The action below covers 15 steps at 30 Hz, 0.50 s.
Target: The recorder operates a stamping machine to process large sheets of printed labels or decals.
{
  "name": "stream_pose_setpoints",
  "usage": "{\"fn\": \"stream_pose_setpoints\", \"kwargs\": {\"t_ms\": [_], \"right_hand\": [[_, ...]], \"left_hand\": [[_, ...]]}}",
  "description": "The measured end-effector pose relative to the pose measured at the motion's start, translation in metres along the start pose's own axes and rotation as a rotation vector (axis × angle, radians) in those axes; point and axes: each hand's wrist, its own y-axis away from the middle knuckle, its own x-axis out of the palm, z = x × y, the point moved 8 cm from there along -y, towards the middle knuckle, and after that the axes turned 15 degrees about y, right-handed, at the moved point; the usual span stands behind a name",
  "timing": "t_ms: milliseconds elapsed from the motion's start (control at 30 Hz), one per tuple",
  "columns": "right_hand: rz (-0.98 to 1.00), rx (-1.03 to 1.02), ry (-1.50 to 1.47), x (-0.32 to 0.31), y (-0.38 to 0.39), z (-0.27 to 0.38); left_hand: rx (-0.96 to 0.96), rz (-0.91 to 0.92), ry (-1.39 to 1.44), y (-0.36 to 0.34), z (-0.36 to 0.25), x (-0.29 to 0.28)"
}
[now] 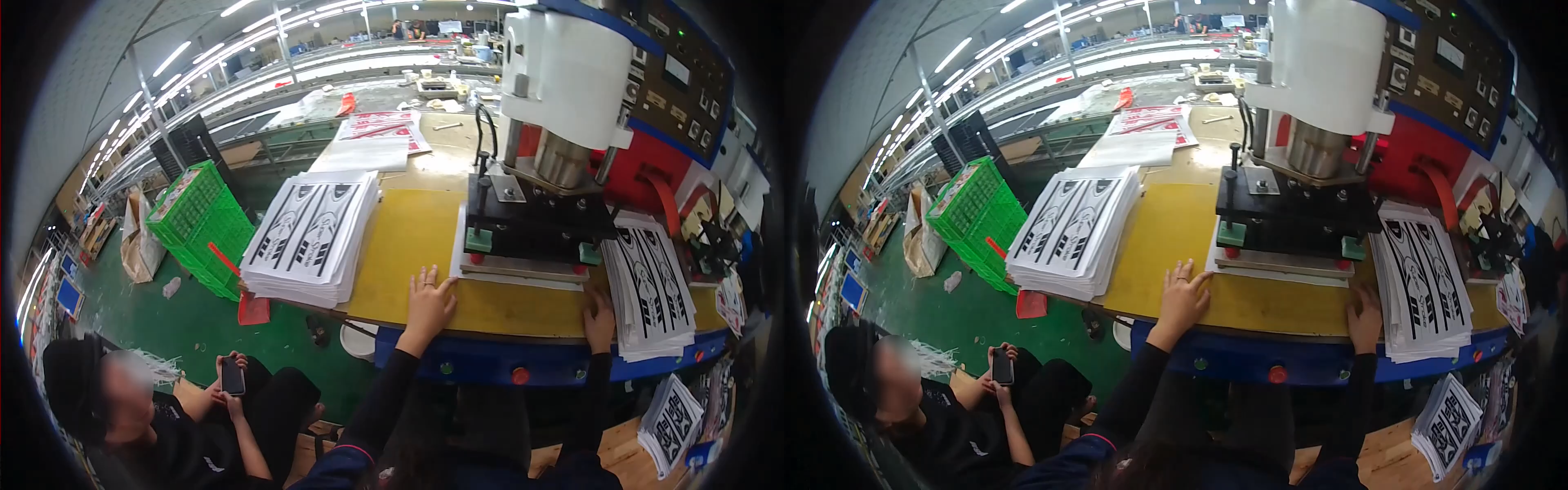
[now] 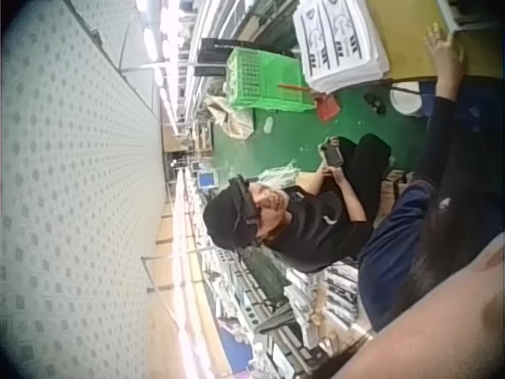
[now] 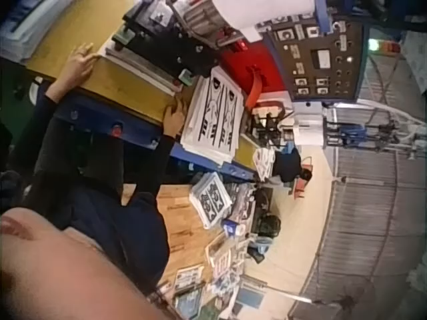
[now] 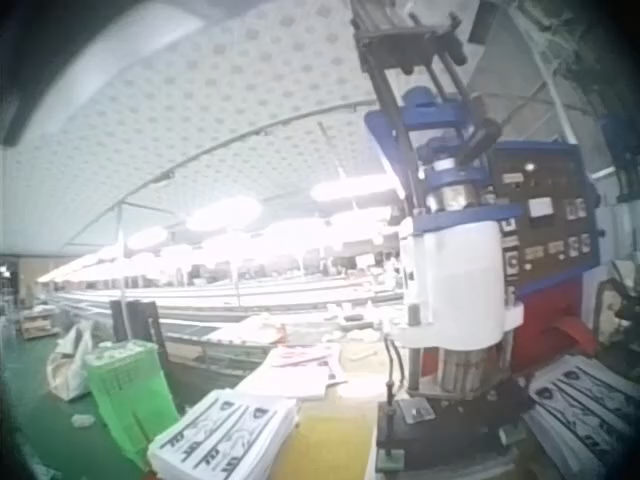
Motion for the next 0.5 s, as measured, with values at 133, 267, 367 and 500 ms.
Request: {"fn": "stream_pose_setpoints", "kwargs": {"t_ms": [133,267,367,500], "right_hand": [[0.010,0.054,-0.070,0.002,-0.003,-0.006],[0.007,0.077,-0.073,0.004,-0.003,-0.015],[0.028,0.097,-0.092,0.007,-0.002,-0.015],[0.081,0.096,-0.059,0.012,-0.004,-0.007]], "left_hand": [[0.016,-0.031,0.013,0.007,-0.001,0.000],[0.056,-0.026,0.042,0.020,-0.009,-0.002],[0.125,-0.014,-0.004,0.035,-0.017,-0.004],[0.118,-0.021,-0.014,0.057,-0.016,-0.015]]}}
